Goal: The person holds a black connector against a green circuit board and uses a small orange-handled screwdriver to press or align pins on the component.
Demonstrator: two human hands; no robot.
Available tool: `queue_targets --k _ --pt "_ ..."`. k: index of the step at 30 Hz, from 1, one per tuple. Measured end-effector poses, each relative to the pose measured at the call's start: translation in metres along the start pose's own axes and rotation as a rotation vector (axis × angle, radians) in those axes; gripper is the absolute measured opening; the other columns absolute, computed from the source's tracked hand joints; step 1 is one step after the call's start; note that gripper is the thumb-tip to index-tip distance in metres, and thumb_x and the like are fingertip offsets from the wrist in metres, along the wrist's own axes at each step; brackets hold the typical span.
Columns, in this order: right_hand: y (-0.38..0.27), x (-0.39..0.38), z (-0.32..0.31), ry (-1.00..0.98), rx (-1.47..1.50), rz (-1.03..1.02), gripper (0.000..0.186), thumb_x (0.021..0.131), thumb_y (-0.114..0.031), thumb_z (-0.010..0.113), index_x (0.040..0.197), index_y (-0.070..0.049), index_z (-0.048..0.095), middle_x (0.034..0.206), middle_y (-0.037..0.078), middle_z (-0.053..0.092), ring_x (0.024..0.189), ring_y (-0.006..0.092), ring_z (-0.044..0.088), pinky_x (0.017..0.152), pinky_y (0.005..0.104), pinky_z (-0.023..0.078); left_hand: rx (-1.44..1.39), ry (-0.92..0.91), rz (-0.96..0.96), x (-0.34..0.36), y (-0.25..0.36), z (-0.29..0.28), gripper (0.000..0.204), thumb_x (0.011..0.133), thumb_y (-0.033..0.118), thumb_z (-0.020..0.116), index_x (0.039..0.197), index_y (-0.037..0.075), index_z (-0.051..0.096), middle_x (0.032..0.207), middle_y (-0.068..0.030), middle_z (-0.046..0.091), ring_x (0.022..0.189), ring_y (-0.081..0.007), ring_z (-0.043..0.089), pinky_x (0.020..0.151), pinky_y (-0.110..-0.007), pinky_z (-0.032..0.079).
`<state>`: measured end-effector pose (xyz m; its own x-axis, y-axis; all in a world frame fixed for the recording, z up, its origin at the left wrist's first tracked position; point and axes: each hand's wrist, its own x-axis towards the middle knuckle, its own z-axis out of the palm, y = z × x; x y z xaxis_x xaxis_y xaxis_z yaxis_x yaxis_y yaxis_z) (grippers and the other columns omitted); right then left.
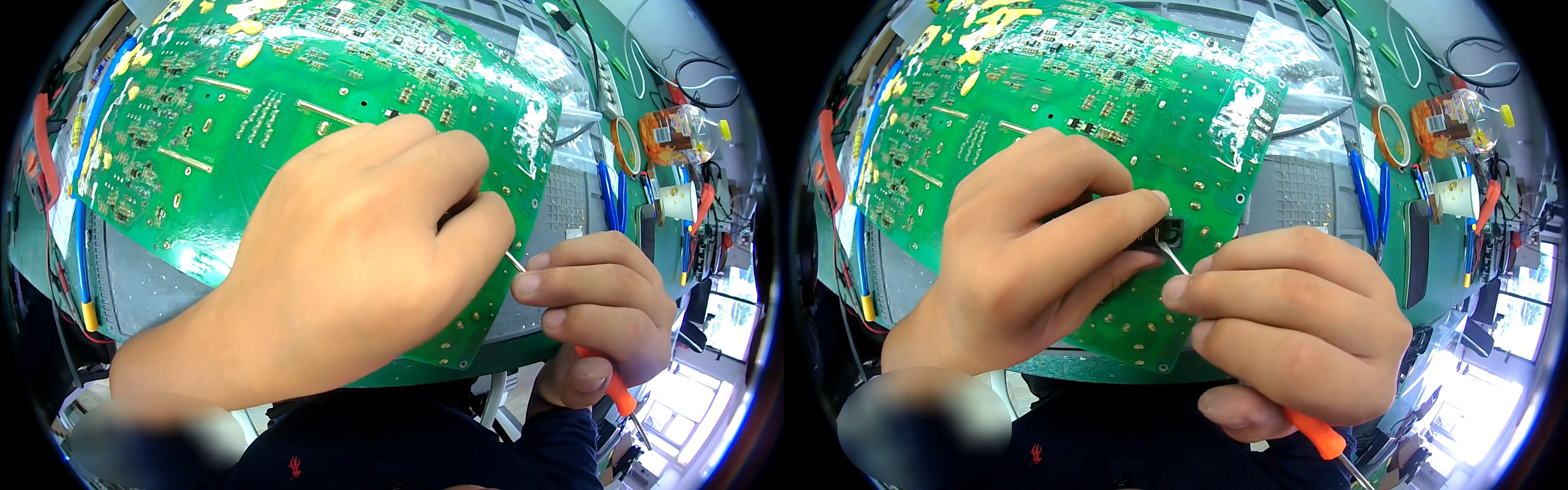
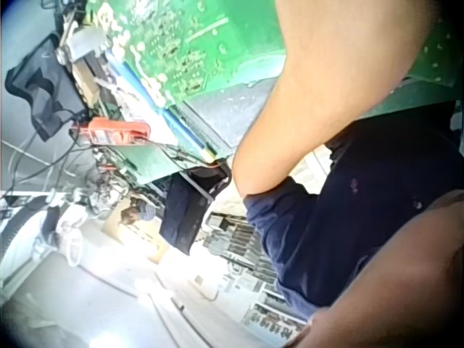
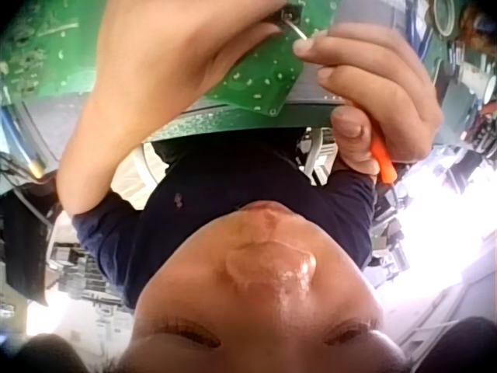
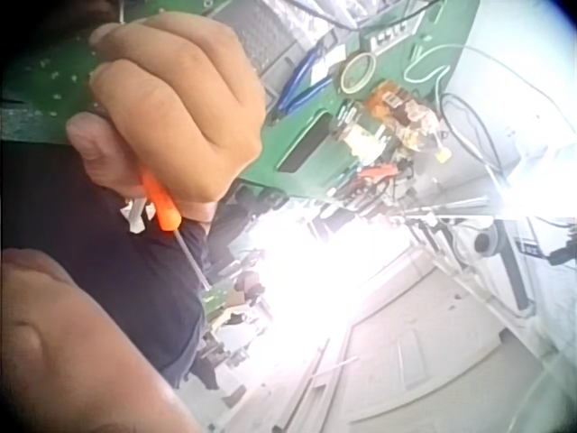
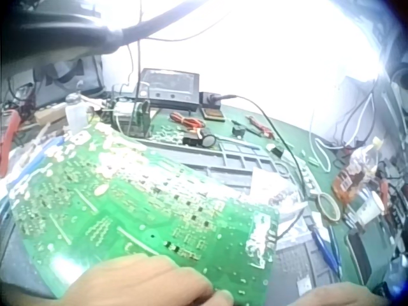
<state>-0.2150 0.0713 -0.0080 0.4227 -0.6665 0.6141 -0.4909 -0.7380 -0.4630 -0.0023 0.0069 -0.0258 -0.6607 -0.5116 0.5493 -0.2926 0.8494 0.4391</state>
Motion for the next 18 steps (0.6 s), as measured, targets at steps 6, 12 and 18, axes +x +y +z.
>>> queue_targets --k 6,12,18 --pt "0.0016 0.0020 -0.0025 -0.043 0.008 -0.046 0.044 0.103 -0.044 0.046 0.084 -0.005 0.056 0.077 0.013 0.069 0.063 0.0257 0.065 0.053 0.0310 0.051 -0.003 0.023 0.044 0.0004 -0.0020 0.0030 0.033 0.066 0.012 0.079 0.096 0.001 0.068 0.083 -0.0101 0.059 0.066 -0.0247 0.056 0.056 -0.034 0.042" --pt "0.0013 0.0024 -0.0037 -0.079 -0.004 -0.049 0.044 0.103 -0.043 0.047 0.083 -0.005 0.057 0.077 0.013 0.069 0.063 0.0257 0.065 0.052 0.0306 0.050 -0.024 0.041 0.044 0.0013 -0.0004 0.0039 0.034 0.065 0.012 0.078 0.095 0.002 0.068 0.084 -0.0100 0.060 0.066 -0.0238 0.056 0.054 -0.032 0.042" --pt "-0.0014 0.0007 -0.0010 -0.044 -0.001 -0.039 0.045 0.103 -0.044 0.047 0.083 -0.005 0.056 0.076 0.013 0.069 0.063 0.0253 0.064 0.051 0.0307 0.048 -0.026 0.080 0.074 0.0006 0.0000 0.0069 0.033 0.061 0.009 0.076 0.092 0.001 0.069 0.083 -0.0104 0.060 0.066 -0.0243 0.056 0.053 -0.031 0.043"
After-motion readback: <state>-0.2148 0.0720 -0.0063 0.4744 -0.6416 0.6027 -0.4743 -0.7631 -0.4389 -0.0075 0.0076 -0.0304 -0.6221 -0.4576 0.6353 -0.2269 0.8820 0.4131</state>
